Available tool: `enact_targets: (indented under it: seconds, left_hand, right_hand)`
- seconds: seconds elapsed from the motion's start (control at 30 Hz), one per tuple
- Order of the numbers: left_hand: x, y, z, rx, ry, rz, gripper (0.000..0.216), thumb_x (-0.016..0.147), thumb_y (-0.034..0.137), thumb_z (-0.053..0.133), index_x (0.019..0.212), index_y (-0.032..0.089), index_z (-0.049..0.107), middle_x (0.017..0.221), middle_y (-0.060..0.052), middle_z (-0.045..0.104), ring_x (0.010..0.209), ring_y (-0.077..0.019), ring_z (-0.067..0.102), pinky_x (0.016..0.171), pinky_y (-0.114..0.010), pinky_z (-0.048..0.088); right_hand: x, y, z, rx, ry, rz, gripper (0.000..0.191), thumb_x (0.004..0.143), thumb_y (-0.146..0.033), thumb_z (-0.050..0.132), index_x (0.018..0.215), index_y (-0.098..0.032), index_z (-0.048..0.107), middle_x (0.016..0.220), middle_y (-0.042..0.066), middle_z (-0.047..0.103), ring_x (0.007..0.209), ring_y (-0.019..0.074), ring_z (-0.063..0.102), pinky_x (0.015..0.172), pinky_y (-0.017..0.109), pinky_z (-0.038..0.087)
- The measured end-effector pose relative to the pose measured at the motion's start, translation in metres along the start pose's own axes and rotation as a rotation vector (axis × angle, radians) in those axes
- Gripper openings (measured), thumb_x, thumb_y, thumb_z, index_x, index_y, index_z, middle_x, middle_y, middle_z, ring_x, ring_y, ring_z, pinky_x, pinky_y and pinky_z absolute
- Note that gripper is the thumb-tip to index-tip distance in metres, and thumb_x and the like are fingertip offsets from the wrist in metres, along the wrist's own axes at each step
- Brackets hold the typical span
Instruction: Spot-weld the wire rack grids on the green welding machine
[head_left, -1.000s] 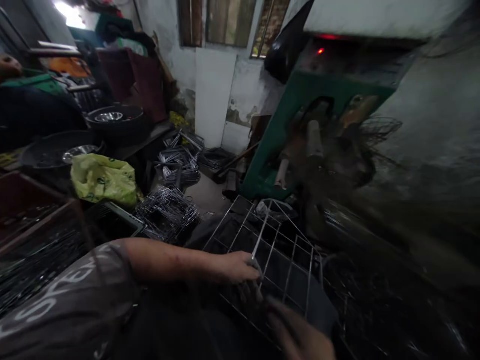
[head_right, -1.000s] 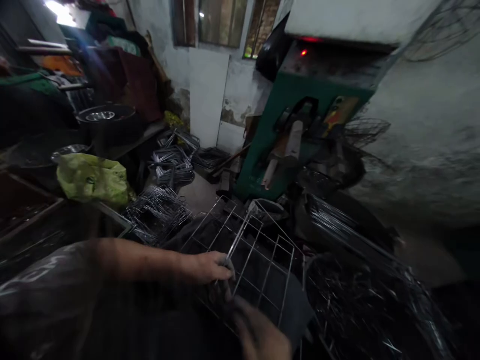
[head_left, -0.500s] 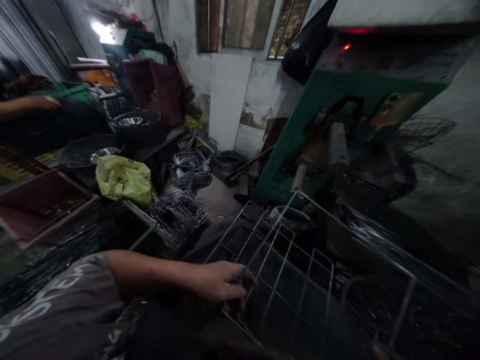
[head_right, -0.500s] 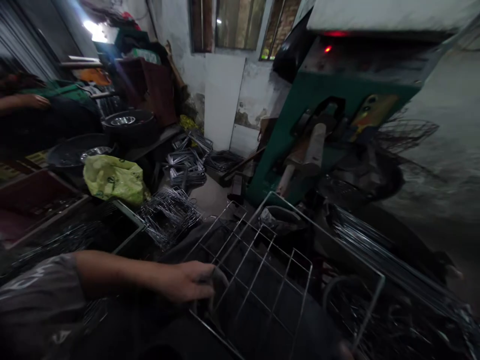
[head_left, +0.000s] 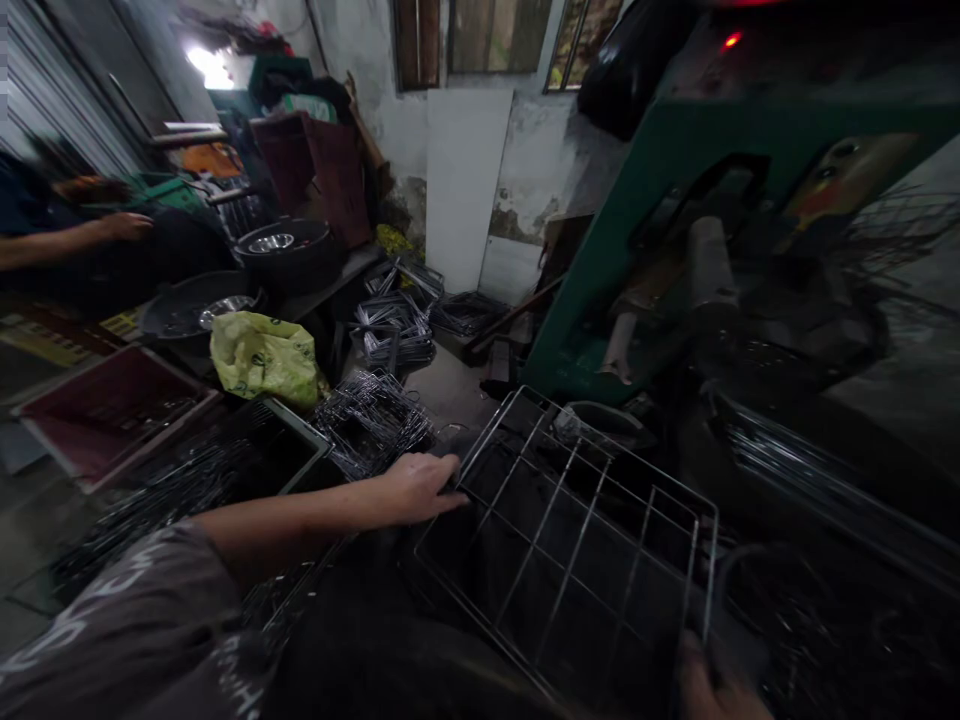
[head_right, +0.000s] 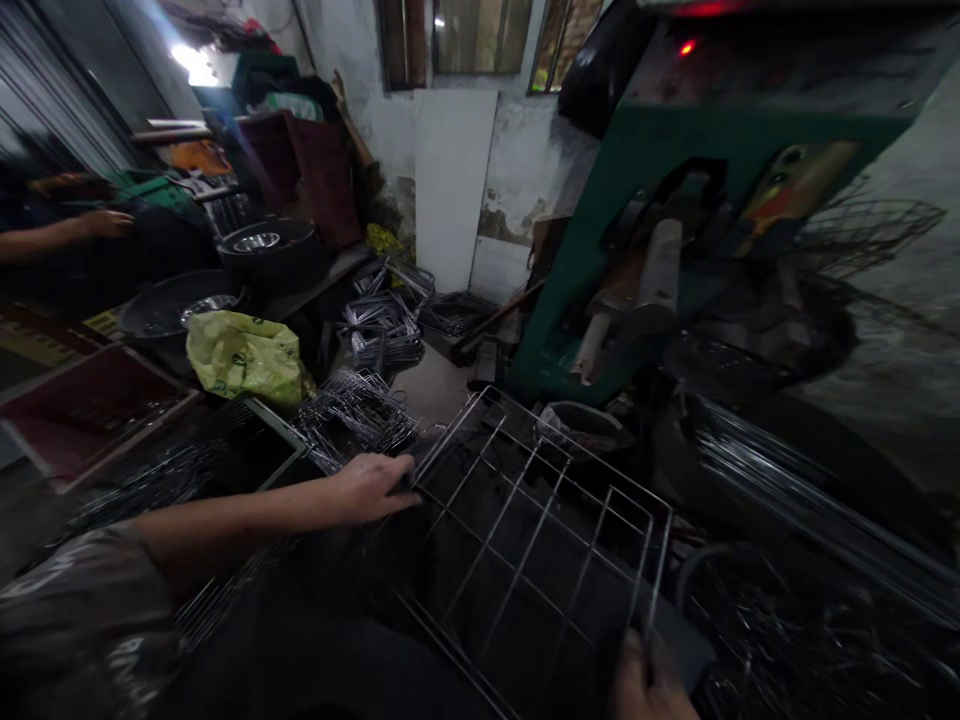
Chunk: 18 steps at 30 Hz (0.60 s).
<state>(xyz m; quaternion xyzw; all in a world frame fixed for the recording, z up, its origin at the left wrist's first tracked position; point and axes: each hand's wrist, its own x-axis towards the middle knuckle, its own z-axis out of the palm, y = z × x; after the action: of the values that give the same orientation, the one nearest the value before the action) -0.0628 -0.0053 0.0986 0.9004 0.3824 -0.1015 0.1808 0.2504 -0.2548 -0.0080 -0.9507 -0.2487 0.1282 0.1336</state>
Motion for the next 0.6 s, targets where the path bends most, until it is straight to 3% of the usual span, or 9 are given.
enact_targets:
  seconds: [0.17,0.27,0.43,0.6]
  left_hand:
    - [0.014,0.004,0.0,0.043,0.022,-0.018,0.029,0.088,0.043,0.045,0.099,0.018,0.055,0.092,-0.01,0.07,0.091,-0.0253,0.067,0.077,-0.032,0.048]
    - [0.007,0.001,-0.003,0.021,0.052,-0.017,0.027,0.089,0.042,0.044,0.099,0.019,0.055,0.089,-0.008,0.069,0.09,-0.024,0.067,0.076,-0.031,0.047]
    - [0.002,-0.012,0.006,-0.007,0.054,-0.005,0.026,0.089,0.043,0.045,0.094,0.02,0.054,0.082,-0.005,0.068,0.081,-0.0208,0.066,0.071,-0.028,0.046]
    - [0.005,-0.011,0.008,-0.046,0.093,0.018,0.026,0.09,0.044,0.045,0.091,0.02,0.055,0.081,-0.004,0.067,0.081,-0.0199,0.065,0.072,-0.027,0.045]
  right_hand:
    - [-0.022,-0.013,-0.012,0.048,0.019,-0.008,0.066,0.08,-0.058,0.032,0.112,-0.014,0.068,0.057,0.012,0.063,0.056,0.0322,0.061,0.059,0.044,0.05]
    - [-0.035,-0.022,-0.016,0.114,0.061,0.063,0.069,0.079,-0.059,0.031,0.114,-0.011,0.067,0.07,0.015,0.068,0.068,0.0337,0.065,0.066,0.044,0.051]
    - [-0.042,-0.029,-0.01,0.216,0.133,0.003,0.061,0.08,-0.057,0.035,0.11,-0.013,0.067,0.096,0.016,0.07,0.095,0.0323,0.064,0.083,0.041,0.05]
    - [-0.034,-0.003,0.006,0.138,0.141,-0.028,0.055,0.082,-0.057,0.037,0.104,-0.017,0.066,0.093,0.016,0.069,0.085,0.0334,0.066,0.073,0.045,0.052]
